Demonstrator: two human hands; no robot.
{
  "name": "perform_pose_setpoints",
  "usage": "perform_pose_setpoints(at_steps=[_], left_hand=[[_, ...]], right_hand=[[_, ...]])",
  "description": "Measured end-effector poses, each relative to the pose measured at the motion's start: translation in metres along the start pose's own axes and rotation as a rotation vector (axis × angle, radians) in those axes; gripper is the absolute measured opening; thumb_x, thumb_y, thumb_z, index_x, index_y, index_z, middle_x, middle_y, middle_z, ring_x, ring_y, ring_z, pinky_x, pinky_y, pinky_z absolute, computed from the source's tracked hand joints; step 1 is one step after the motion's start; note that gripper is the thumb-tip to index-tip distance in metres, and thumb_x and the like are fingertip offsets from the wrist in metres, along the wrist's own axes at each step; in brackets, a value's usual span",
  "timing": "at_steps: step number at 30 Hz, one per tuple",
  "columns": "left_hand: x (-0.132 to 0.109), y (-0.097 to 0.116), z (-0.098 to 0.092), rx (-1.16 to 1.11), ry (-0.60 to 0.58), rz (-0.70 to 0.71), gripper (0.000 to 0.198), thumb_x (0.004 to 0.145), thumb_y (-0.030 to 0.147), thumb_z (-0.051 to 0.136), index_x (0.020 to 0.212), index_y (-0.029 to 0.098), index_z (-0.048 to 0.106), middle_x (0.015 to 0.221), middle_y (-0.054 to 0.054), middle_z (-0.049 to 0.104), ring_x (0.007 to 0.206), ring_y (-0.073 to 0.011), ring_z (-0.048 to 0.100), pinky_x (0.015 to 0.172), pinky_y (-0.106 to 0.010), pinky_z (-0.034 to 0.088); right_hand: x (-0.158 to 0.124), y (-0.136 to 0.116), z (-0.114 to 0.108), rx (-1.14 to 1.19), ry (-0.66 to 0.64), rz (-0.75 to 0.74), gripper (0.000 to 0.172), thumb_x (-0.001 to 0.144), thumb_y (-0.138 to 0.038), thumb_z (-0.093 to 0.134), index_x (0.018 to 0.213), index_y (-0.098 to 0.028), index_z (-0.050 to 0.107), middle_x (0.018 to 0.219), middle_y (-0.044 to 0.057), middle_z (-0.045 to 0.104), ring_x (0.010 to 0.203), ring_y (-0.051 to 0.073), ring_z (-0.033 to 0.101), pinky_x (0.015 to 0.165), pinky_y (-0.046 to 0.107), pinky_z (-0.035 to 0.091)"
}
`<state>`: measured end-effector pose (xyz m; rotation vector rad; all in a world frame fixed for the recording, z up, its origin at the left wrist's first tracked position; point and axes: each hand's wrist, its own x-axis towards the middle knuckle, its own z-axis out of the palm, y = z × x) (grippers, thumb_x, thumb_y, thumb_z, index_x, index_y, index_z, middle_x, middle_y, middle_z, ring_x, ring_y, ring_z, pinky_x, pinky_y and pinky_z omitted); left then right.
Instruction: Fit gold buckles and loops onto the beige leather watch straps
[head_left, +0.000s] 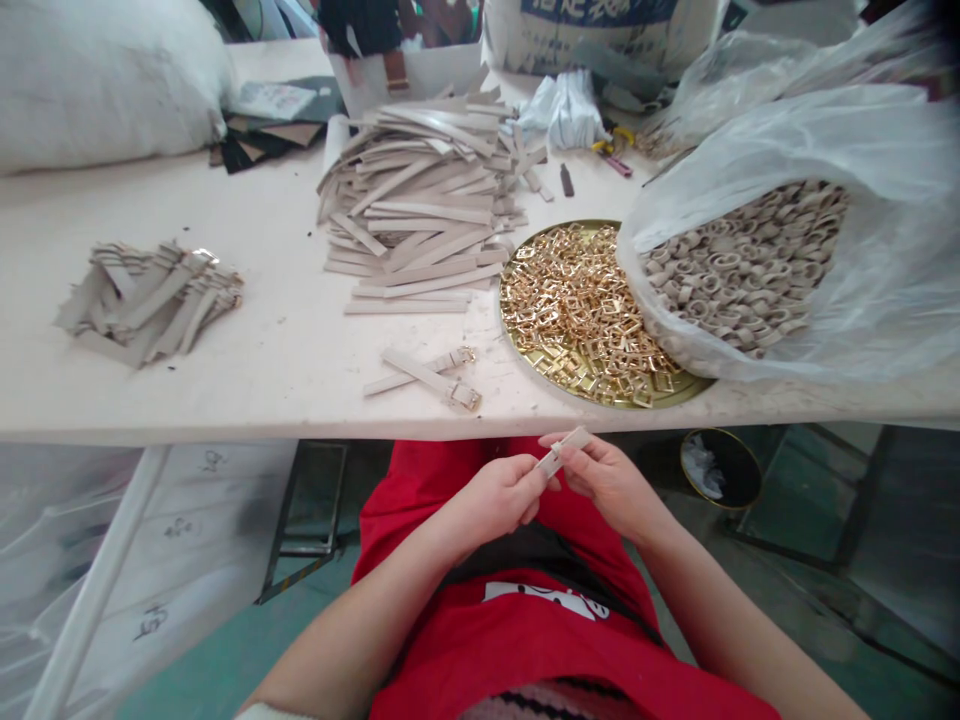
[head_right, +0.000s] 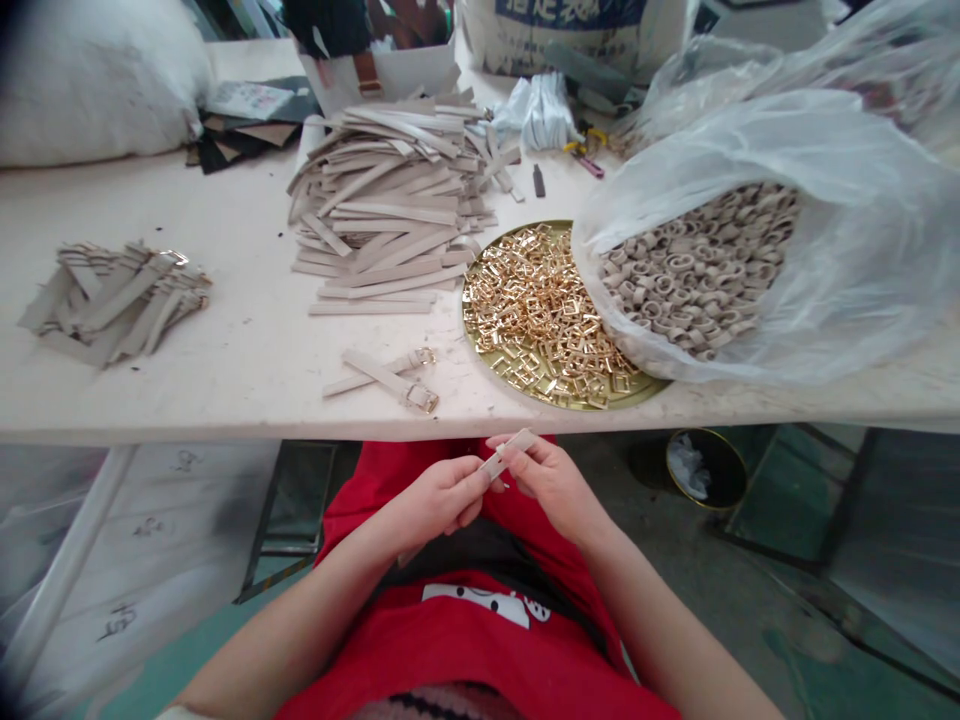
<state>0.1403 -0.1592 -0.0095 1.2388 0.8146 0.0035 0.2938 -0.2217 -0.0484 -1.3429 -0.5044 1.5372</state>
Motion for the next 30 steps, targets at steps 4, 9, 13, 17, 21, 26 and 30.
perform_pose_setpoints(at_steps=[4,9,13,17,21,26,30], left_hand=[[0.005,-0.005,0.007,-0.067,0.135,0.079,0.033,0.085,0.046,0.037,0.087,0.014,0.046,0.049,0.007,0.041,0.037,-0.0048,0.034,0.037,-0.016,0.027],[0.013,-0.013,0.006,-0.144,0.215,0.138,0.042,0.085,0.048,0.036,0.109,0.013,0.042,0.048,0.009,0.040,0.037,-0.0059,0.036,0.036,-0.016,0.027],[0.016,-0.012,-0.002,-0.104,0.270,0.175,0.035,0.086,0.046,0.035,0.090,0.014,0.050,0.044,0.009,0.035,0.036,-0.0047,0.031,0.037,-0.016,0.024],[0.014,-0.015,-0.005,-0.074,0.263,0.130,0.034,0.086,0.046,0.034,0.078,0.016,0.047,0.040,0.010,0.033,0.033,-0.0045,0.028,0.036,-0.016,0.022],[0.014,-0.021,-0.002,-0.037,0.242,0.097,0.035,0.085,0.048,0.035,0.077,0.016,0.047,0.047,0.006,0.043,0.035,-0.0048,0.034,0.035,-0.016,0.024],[0.014,-0.024,-0.001,-0.003,0.281,0.114,0.035,0.085,0.047,0.035,0.076,0.016,0.048,0.054,0.005,0.047,0.037,-0.0048,0.037,0.036,-0.017,0.027],[0.012,-0.022,-0.001,0.001,0.283,0.113,0.035,0.085,0.047,0.035,0.077,0.016,0.049,0.052,0.005,0.046,0.037,-0.0054,0.036,0.036,-0.017,0.027]], right_hand=[[-0.001,0.002,0.014,0.025,0.006,-0.011,0.026,0.069,-0.038,0.068,0.086,-0.019,0.065,0.075,0.002,0.063,0.065,0.014,0.055,0.060,0.026,0.044],[0.000,0.003,0.027,0.015,-0.043,-0.053,0.021,0.073,-0.034,0.066,0.086,-0.019,0.063,0.072,-0.001,0.061,0.060,0.011,0.053,0.059,0.025,0.046],[0.005,0.004,0.020,0.318,0.076,0.108,0.016,0.081,-0.033,0.056,0.081,-0.018,0.061,0.057,-0.005,0.053,0.041,0.005,0.042,0.041,0.016,0.040],[0.006,0.001,0.001,0.660,0.053,0.317,0.016,0.083,-0.017,0.046,0.081,-0.014,0.062,0.066,0.002,0.063,0.057,0.010,0.060,0.059,0.021,0.052],[0.000,-0.006,-0.005,0.683,-0.014,0.264,0.023,0.076,-0.006,0.047,0.092,-0.014,0.062,0.088,0.007,0.068,0.085,0.015,0.065,0.083,0.028,0.051],[-0.004,-0.012,0.005,0.550,-0.010,0.095,0.031,0.069,-0.004,0.058,0.096,-0.018,0.061,0.098,0.004,0.068,0.093,0.013,0.063,0.086,0.024,0.049],[-0.003,-0.011,0.012,0.399,0.089,-0.035,0.032,0.068,-0.014,0.067,0.099,-0.021,0.060,0.095,0.001,0.068,0.090,0.012,0.063,0.082,0.022,0.049]])
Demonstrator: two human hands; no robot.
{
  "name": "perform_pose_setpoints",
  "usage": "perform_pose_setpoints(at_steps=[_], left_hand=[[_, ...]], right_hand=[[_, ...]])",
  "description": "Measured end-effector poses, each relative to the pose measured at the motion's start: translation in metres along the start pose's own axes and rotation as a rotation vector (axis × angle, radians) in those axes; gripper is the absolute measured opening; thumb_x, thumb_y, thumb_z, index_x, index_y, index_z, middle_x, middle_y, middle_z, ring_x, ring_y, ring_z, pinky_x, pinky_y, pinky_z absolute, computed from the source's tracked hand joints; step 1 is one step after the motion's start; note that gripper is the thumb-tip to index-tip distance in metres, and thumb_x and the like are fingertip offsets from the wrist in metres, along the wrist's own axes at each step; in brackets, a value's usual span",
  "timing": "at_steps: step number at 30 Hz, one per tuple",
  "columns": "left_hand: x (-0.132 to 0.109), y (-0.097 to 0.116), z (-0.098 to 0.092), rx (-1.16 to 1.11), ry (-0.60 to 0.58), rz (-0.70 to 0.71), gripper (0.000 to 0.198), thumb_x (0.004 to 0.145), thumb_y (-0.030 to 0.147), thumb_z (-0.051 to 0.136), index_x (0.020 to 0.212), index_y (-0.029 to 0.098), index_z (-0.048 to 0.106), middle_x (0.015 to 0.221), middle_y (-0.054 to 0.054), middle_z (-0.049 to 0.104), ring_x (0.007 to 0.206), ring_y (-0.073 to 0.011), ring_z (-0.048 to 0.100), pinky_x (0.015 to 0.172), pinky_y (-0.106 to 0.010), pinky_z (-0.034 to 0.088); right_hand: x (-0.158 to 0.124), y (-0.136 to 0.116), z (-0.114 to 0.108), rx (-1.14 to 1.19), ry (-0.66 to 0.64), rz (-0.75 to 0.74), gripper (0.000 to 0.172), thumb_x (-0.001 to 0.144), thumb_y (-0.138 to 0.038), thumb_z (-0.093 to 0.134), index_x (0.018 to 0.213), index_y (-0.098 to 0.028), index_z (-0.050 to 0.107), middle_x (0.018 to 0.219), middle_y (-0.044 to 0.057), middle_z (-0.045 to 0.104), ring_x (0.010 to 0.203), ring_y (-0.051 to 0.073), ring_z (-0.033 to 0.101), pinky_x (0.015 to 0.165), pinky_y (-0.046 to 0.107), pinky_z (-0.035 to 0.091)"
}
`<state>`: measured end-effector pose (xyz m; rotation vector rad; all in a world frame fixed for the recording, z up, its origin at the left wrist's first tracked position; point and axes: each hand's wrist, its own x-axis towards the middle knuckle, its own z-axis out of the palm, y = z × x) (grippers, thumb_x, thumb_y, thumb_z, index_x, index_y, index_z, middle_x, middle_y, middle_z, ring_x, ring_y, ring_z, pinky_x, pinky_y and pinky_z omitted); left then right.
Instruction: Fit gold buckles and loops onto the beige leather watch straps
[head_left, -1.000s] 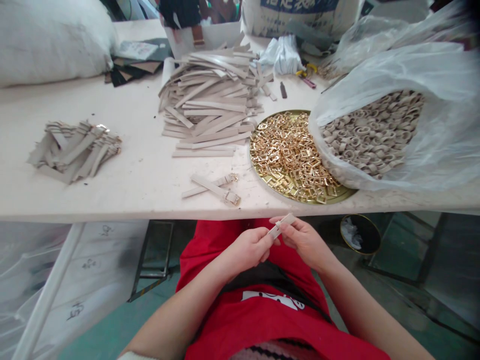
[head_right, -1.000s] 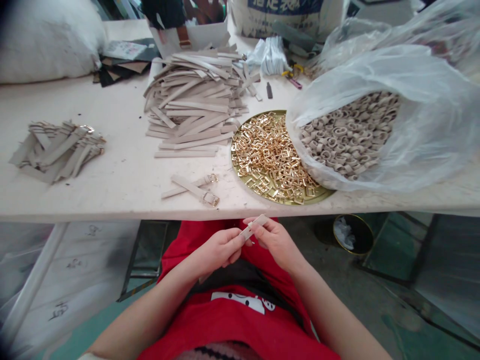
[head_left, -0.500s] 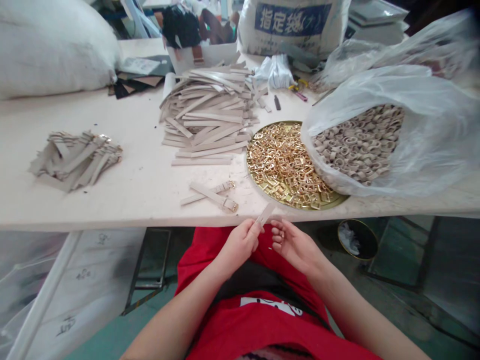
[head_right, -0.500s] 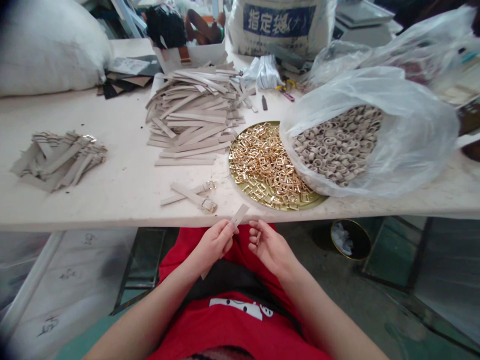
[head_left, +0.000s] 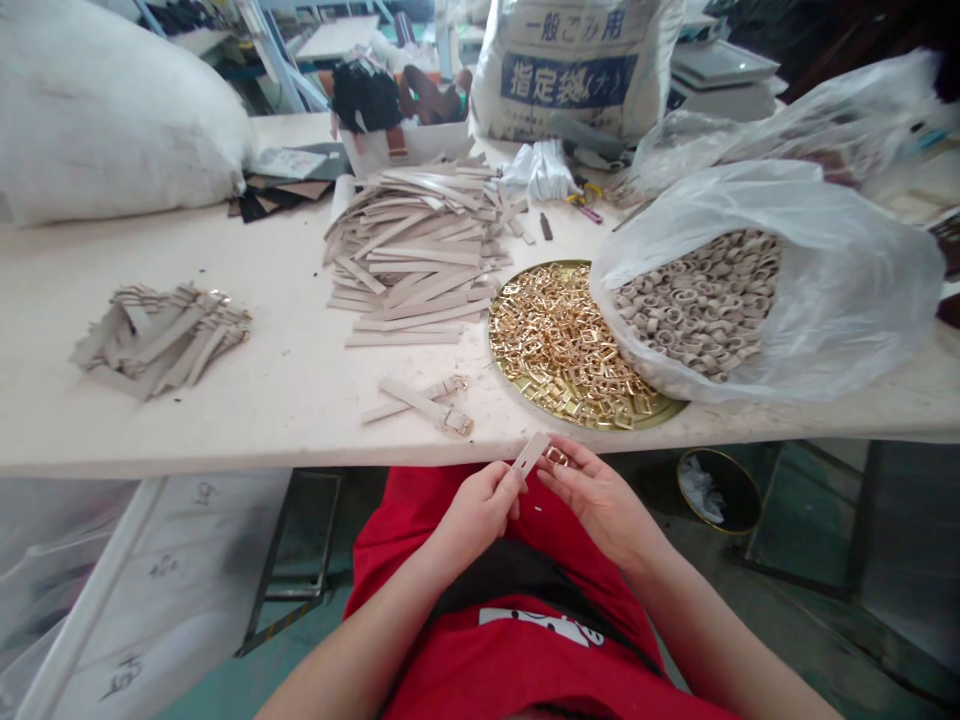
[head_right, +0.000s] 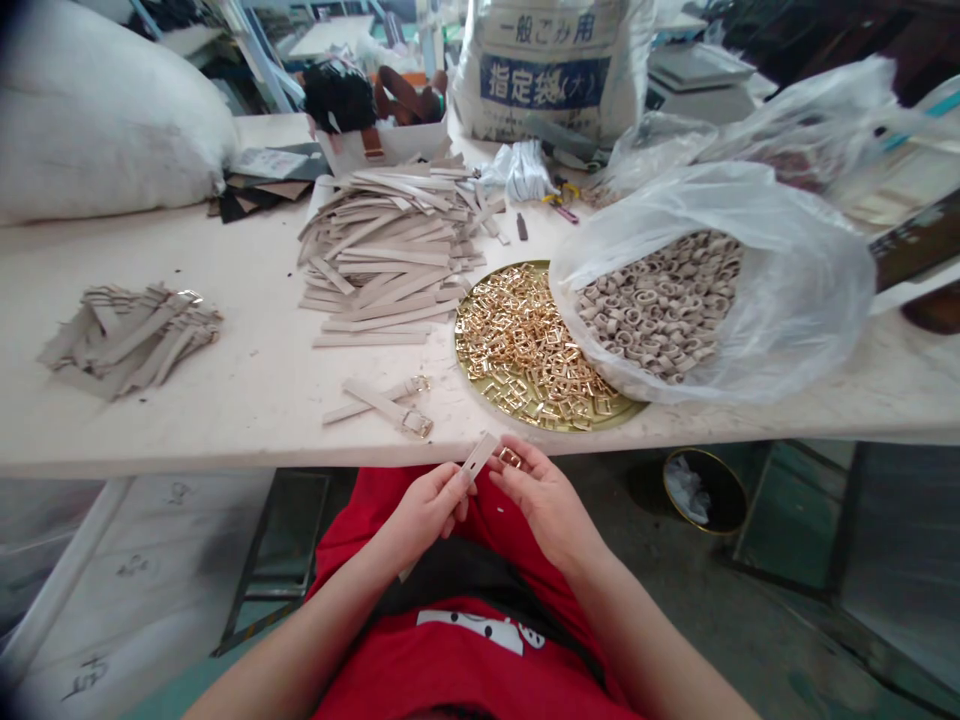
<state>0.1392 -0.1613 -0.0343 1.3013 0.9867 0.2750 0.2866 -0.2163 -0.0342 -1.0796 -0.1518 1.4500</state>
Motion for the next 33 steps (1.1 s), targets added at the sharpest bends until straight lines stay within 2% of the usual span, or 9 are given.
perform_pose_setpoints(at_steps=[5,9,13,18,20,24,30,33], left_hand=[[-0.002,0.005,0.004,-0.013,0.004,0.003,0.033,0.085,0.046,0.035,0.077,0.016,0.048,0.052,0.005,0.045,0.037,-0.0055,0.036,0.036,-0.017,0.027],[-0.003,0.005,0.006,-0.013,-0.003,0.019,0.034,0.085,0.047,0.035,0.076,0.016,0.048,0.052,0.005,0.046,0.038,-0.0056,0.037,0.037,-0.018,0.027],[0.001,0.003,0.007,-0.038,0.047,0.040,0.032,0.084,0.046,0.038,0.076,0.016,0.048,0.052,0.006,0.045,0.039,-0.0056,0.037,0.039,-0.018,0.029],[0.011,0.009,0.005,-0.135,0.117,0.040,0.028,0.080,0.045,0.046,0.074,0.017,0.046,0.051,0.007,0.042,0.040,-0.0047,0.035,0.038,-0.017,0.026],[0.013,0.013,0.003,-0.214,0.060,0.015,0.030,0.078,0.045,0.048,0.074,0.016,0.046,0.051,0.007,0.042,0.039,-0.0042,0.033,0.038,-0.017,0.025],[0.011,0.018,0.002,-0.354,-0.135,-0.034,0.025,0.075,0.039,0.053,0.075,0.014,0.050,0.060,0.004,0.050,0.042,-0.0027,0.034,0.038,-0.017,0.022],[0.010,0.021,0.000,-0.483,-0.243,-0.081,0.017,0.071,0.029,0.054,0.065,0.013,0.050,0.054,0.004,0.048,0.039,-0.0018,0.031,0.038,-0.018,0.016],[0.011,0.022,-0.001,-0.527,-0.312,-0.124,0.017,0.069,0.027,0.052,0.060,0.013,0.049,0.051,0.003,0.046,0.037,-0.0018,0.030,0.037,-0.019,0.014]], right_hand=[[0.003,0.005,-0.002,-0.129,0.048,-0.062,0.030,0.069,-0.025,0.069,0.097,-0.020,0.061,0.086,0.001,0.069,0.073,0.012,0.064,0.072,0.024,0.052],[0.006,0.008,-0.006,-0.123,0.065,-0.071,0.027,0.071,-0.031,0.068,0.095,-0.020,0.063,0.077,0.001,0.069,0.061,0.010,0.061,0.062,0.023,0.050],[0.005,0.009,-0.006,-0.167,0.059,-0.105,0.027,0.074,-0.035,0.064,0.095,-0.020,0.063,0.081,0.003,0.069,0.071,0.014,0.062,0.069,0.028,0.049],[-0.005,0.003,-0.003,-0.515,-0.035,-0.216,0.032,0.081,-0.037,0.054,0.107,-0.020,0.060,0.086,0.004,0.067,0.070,0.014,0.057,0.075,0.031,0.045],[-0.008,0.002,-0.001,-0.596,-0.087,-0.226,0.030,0.081,-0.037,0.052,0.104,-0.019,0.061,0.080,0.003,0.065,0.067,0.013,0.056,0.073,0.030,0.045],[-0.011,0.002,0.002,-0.653,-0.138,-0.203,0.027,0.080,-0.037,0.052,0.098,-0.019,0.060,0.069,0.000,0.059,0.060,0.012,0.053,0.064,0.028,0.046],[-0.009,0.002,0.002,-0.691,-0.201,-0.205,0.029,0.082,-0.037,0.049,0.101,-0.018,0.061,0.067,0.000,0.058,0.059,0.012,0.054,0.062,0.027,0.047],[-0.010,0.002,-0.002,-0.811,-0.223,-0.283,0.029,0.084,-0.034,0.047,0.106,-0.021,0.061,0.071,0.001,0.062,0.063,0.014,0.057,0.064,0.029,0.049]])
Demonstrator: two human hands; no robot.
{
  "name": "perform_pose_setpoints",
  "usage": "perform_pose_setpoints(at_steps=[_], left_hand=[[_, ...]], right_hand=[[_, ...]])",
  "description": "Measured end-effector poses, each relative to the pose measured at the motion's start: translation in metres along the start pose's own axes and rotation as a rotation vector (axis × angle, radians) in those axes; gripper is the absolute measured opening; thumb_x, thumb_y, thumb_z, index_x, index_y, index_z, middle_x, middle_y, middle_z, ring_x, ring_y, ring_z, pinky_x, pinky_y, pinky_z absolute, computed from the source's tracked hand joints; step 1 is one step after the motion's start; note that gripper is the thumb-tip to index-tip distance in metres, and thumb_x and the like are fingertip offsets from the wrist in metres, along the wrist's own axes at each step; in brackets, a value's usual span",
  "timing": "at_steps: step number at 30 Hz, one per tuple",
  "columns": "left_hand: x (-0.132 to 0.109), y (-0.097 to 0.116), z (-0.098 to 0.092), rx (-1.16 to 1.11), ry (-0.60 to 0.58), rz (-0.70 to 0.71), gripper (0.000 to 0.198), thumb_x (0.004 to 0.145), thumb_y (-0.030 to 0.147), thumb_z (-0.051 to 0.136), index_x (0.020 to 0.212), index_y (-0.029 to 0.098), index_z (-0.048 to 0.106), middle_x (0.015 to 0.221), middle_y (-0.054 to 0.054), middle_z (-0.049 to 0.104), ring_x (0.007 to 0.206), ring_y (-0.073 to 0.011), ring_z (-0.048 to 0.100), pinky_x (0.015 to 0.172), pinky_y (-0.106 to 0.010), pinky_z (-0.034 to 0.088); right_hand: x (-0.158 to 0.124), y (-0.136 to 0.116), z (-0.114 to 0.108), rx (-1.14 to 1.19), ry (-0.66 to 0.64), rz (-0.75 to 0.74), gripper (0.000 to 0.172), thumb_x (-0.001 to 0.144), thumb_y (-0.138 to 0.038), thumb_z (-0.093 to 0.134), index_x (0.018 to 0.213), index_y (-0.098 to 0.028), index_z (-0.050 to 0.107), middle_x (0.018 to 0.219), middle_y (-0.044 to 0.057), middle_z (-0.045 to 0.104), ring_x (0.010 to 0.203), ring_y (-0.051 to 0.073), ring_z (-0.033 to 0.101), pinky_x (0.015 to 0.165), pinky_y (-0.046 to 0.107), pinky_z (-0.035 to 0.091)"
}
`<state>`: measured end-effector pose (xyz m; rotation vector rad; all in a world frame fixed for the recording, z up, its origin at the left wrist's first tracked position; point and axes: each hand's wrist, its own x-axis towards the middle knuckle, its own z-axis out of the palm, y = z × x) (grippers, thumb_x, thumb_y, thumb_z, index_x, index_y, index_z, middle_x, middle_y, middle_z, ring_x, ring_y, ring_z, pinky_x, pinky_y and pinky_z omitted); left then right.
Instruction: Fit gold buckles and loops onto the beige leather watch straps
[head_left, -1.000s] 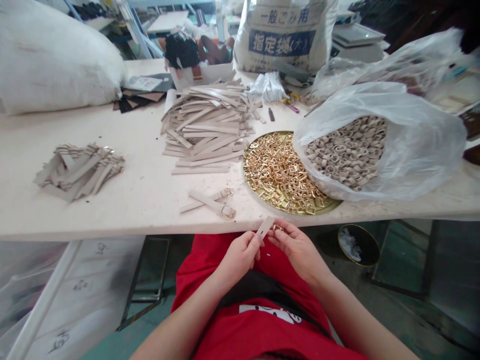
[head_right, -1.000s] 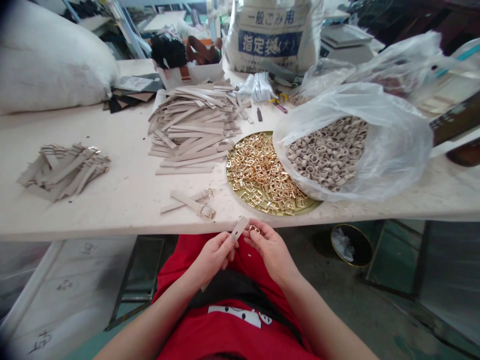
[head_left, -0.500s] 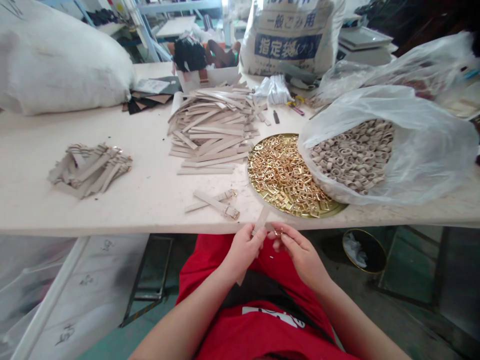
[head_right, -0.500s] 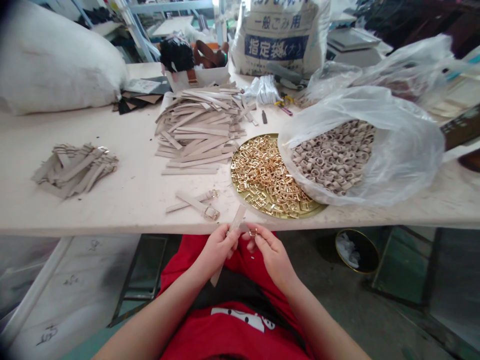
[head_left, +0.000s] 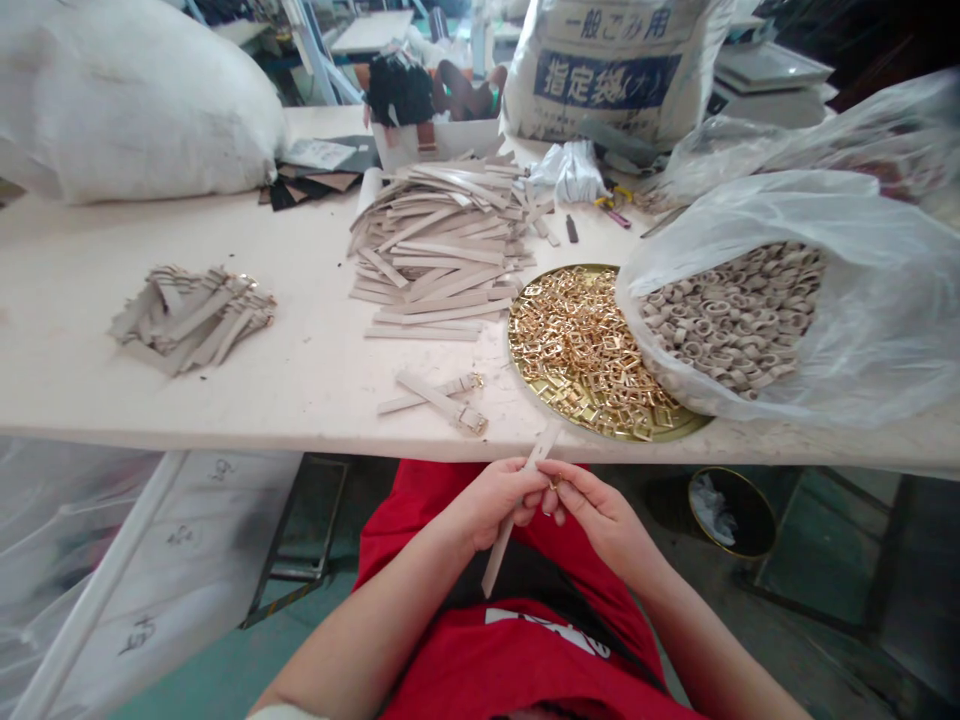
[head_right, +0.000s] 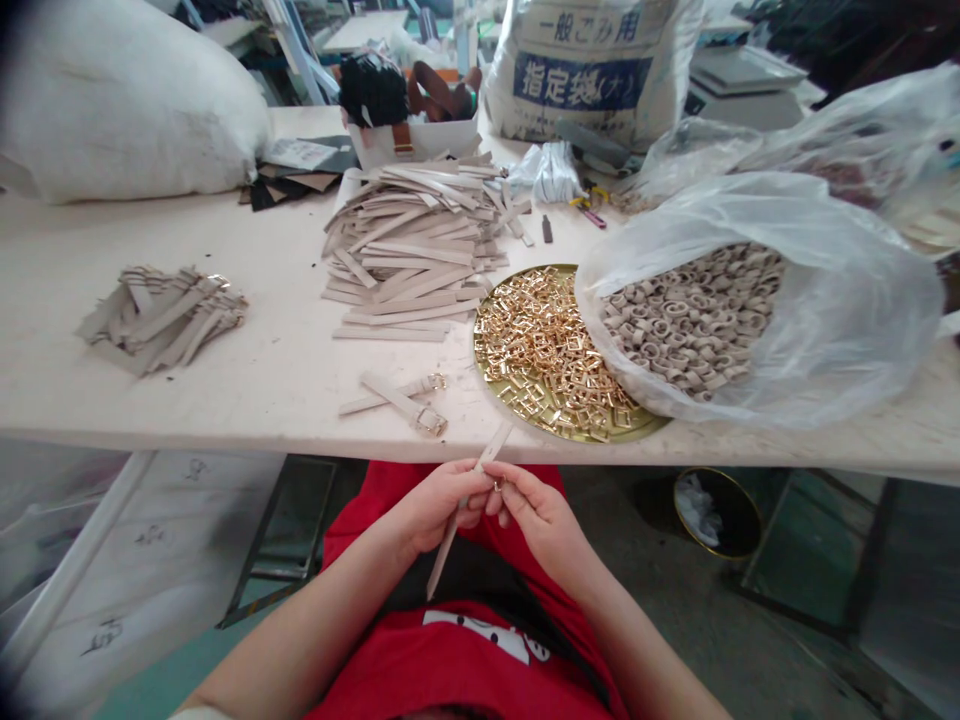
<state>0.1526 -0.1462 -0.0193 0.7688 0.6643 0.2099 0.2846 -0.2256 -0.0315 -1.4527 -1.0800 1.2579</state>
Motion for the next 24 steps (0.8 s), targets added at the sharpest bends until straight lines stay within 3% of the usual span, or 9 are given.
perform_pose_setpoints(at_steps=[4,10,17,21,24], left_hand=[[-0.001,0.000,0.001,-0.058,0.075,-0.008,0.014,0.067,0.027,0.055,0.066,0.015,0.047,0.048,0.008,0.036,0.037,-0.0015,0.024,0.036,-0.017,0.014],[-0.004,-0.007,0.004,0.014,0.174,0.069,0.016,0.072,0.028,0.053,0.067,0.015,0.045,0.049,0.008,0.037,0.037,-0.0019,0.029,0.035,-0.017,0.018],[-0.004,-0.010,0.005,0.025,0.183,0.065,0.016,0.071,0.029,0.052,0.067,0.016,0.044,0.049,0.008,0.038,0.036,-0.0023,0.030,0.035,-0.017,0.020],[-0.004,-0.010,0.005,0.031,0.186,0.041,0.016,0.070,0.028,0.052,0.065,0.016,0.043,0.048,0.008,0.037,0.035,-0.0023,0.031,0.035,-0.017,0.020],[-0.005,-0.010,0.008,0.069,0.200,0.035,0.016,0.070,0.027,0.052,0.064,0.017,0.042,0.046,0.008,0.037,0.034,-0.0024,0.030,0.034,-0.017,0.019]], right_hand=[[-0.002,0.001,-0.004,-0.268,0.110,-0.155,0.023,0.081,-0.029,0.053,0.100,-0.026,0.065,0.096,0.004,0.068,0.086,0.021,0.061,0.081,0.036,0.046],[-0.003,0.003,-0.004,-0.413,0.147,-0.245,0.014,0.082,-0.025,0.053,0.086,-0.025,0.066,0.084,0.002,0.068,0.077,0.019,0.063,0.073,0.032,0.049],[-0.008,0.017,-0.009,-0.703,0.244,-0.521,0.024,0.081,-0.019,0.053,0.097,-0.029,0.067,0.102,0.006,0.063,0.090,0.021,0.060,0.080,0.036,0.049],[-0.010,0.023,-0.014,-0.809,0.324,-0.616,0.021,0.077,-0.019,0.058,0.090,-0.031,0.070,0.092,0.005,0.062,0.084,0.020,0.059,0.075,0.034,0.050],[-0.011,0.024,-0.015,-0.807,0.310,-0.681,0.020,0.075,-0.017,0.060,0.086,-0.031,0.070,0.078,0.003,0.061,0.075,0.018,0.058,0.069,0.032,0.049]])
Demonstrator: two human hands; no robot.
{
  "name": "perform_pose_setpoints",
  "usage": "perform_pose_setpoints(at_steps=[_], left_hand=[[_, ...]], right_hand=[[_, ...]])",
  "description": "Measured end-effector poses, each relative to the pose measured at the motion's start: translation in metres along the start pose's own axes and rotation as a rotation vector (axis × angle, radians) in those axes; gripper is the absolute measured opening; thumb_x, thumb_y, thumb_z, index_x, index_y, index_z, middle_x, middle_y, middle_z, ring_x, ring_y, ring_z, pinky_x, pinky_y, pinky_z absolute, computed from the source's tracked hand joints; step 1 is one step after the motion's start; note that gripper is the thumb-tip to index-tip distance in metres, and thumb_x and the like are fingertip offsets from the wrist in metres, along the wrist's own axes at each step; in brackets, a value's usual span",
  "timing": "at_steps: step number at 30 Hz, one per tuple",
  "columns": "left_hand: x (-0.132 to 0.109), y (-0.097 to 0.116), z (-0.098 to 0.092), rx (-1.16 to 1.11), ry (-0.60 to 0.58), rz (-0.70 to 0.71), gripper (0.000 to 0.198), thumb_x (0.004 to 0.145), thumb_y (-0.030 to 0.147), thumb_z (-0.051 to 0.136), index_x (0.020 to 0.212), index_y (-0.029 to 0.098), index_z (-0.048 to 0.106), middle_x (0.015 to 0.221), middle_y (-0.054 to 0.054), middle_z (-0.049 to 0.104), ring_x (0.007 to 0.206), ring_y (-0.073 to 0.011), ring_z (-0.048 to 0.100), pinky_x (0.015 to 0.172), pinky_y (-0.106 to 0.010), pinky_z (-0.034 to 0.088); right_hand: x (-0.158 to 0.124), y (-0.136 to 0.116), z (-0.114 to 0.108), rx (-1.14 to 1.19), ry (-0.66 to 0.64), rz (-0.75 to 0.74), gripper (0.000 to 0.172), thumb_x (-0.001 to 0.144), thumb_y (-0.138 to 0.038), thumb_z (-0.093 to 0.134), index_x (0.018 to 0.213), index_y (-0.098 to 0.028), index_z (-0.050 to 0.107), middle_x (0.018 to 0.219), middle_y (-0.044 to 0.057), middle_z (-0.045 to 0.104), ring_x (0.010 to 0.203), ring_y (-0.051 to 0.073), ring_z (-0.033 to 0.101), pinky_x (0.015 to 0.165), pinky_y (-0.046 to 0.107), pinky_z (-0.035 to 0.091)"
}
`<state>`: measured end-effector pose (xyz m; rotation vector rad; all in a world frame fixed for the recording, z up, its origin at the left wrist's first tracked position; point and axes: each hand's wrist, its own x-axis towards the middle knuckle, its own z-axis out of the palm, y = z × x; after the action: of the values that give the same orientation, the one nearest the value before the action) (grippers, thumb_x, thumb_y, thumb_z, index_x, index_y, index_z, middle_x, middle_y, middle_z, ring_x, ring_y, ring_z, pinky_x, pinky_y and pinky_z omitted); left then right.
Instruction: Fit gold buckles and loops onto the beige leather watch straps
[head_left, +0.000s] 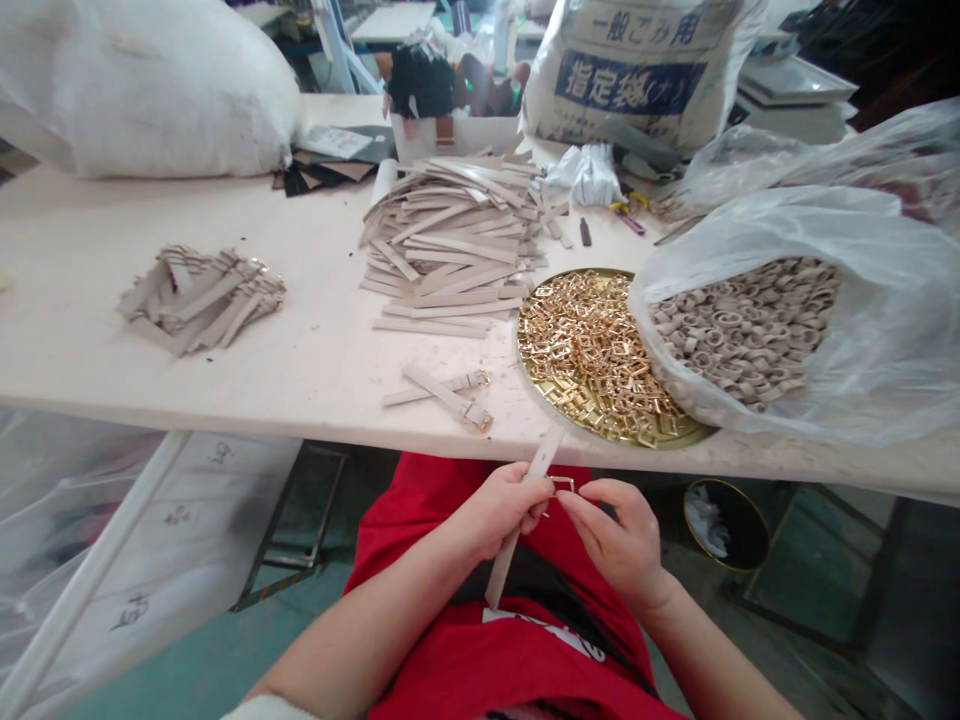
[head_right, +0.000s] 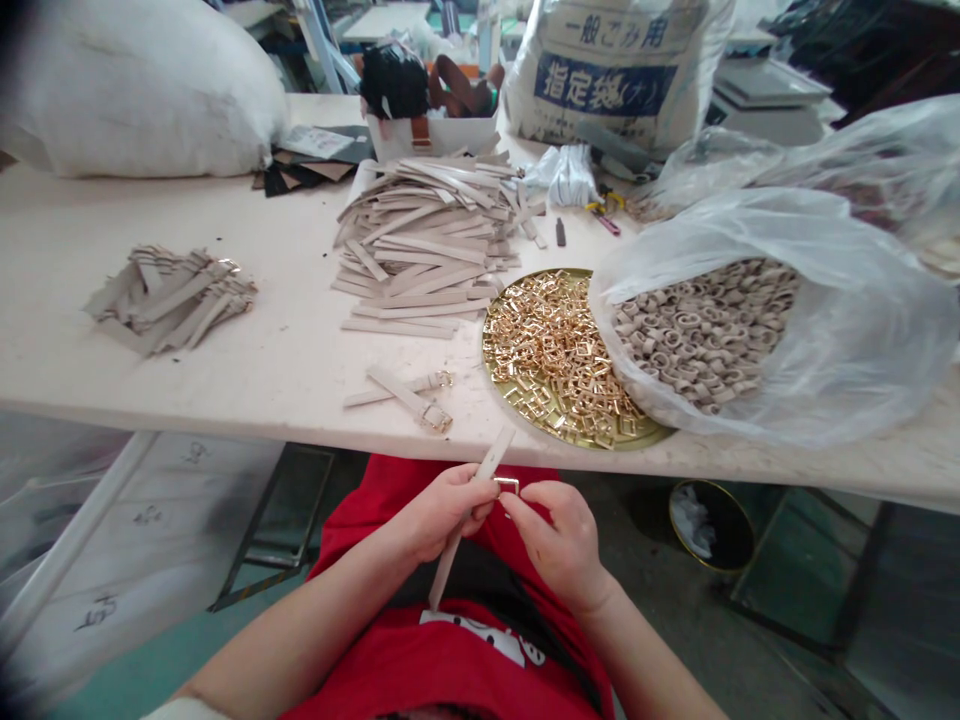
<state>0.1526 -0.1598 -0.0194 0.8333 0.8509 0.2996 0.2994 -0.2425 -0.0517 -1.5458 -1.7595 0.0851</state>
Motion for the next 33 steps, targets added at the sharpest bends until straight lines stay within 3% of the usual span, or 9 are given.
perform_pose_setpoints(at_steps=[2,7,14,19,26,33], left_hand=[[-0.002,0.001,0.002,0.074,0.037,0.029,0.015,0.071,0.027,0.051,0.065,0.017,0.041,0.045,0.009,0.037,0.034,-0.0028,0.031,0.034,-0.017,0.020],[-0.004,-0.001,0.006,0.225,0.139,0.097,0.010,0.075,0.025,0.047,0.071,0.017,0.043,0.041,0.010,0.033,0.034,-0.0040,0.032,0.034,-0.016,0.023],[-0.002,-0.005,0.004,0.160,0.100,0.062,0.009,0.074,0.022,0.045,0.068,0.017,0.042,0.045,0.009,0.037,0.035,-0.0036,0.032,0.034,-0.016,0.024],[-0.002,-0.005,0.004,0.251,0.089,0.085,0.010,0.075,0.025,0.046,0.072,0.016,0.046,0.044,0.009,0.037,0.035,-0.0041,0.033,0.035,-0.016,0.025],[-0.004,-0.005,0.005,0.360,0.102,0.080,0.012,0.077,0.027,0.045,0.075,0.015,0.048,0.045,0.007,0.039,0.037,-0.0058,0.035,0.036,-0.016,0.028],[-0.003,-0.007,0.003,0.395,0.085,0.065,0.016,0.077,0.031,0.045,0.079,0.015,0.049,0.047,0.007,0.040,0.038,-0.0067,0.037,0.036,-0.017,0.030]], right_hand=[[0.002,-0.003,0.000,0.086,-0.028,0.076,0.017,0.076,-0.017,0.060,0.085,-0.029,0.069,0.075,0.003,0.059,0.072,0.017,0.057,0.066,0.031,0.048],[0.011,-0.012,0.002,0.383,-0.138,0.428,0.009,0.082,-0.023,0.054,0.076,-0.023,0.062,0.078,0.003,0.055,0.073,0.016,0.056,0.066,0.030,0.047],[0.003,-0.008,0.003,0.255,-0.098,0.222,0.015,0.077,-0.017,0.058,0.086,-0.025,0.066,0.080,0.004,0.055,0.075,0.018,0.055,0.066,0.032,0.047],[0.005,-0.007,0.001,0.375,-0.141,0.311,0.011,0.079,-0.020,0.056,0.082,-0.025,0.065,0.104,0.007,0.057,0.090,0.021,0.057,0.080,0.037,0.048],[0.011,-0.006,-0.002,0.466,-0.210,0.399,0.007,0.079,-0.024,0.057,0.075,-0.024,0.063,0.090,0.005,0.062,0.084,0.019,0.060,0.078,0.034,0.047],[0.014,-0.005,-0.005,0.503,-0.248,0.419,0.006,0.077,-0.025,0.059,0.074,-0.023,0.064,0.088,0.005,0.062,0.084,0.020,0.059,0.077,0.034,0.047]])
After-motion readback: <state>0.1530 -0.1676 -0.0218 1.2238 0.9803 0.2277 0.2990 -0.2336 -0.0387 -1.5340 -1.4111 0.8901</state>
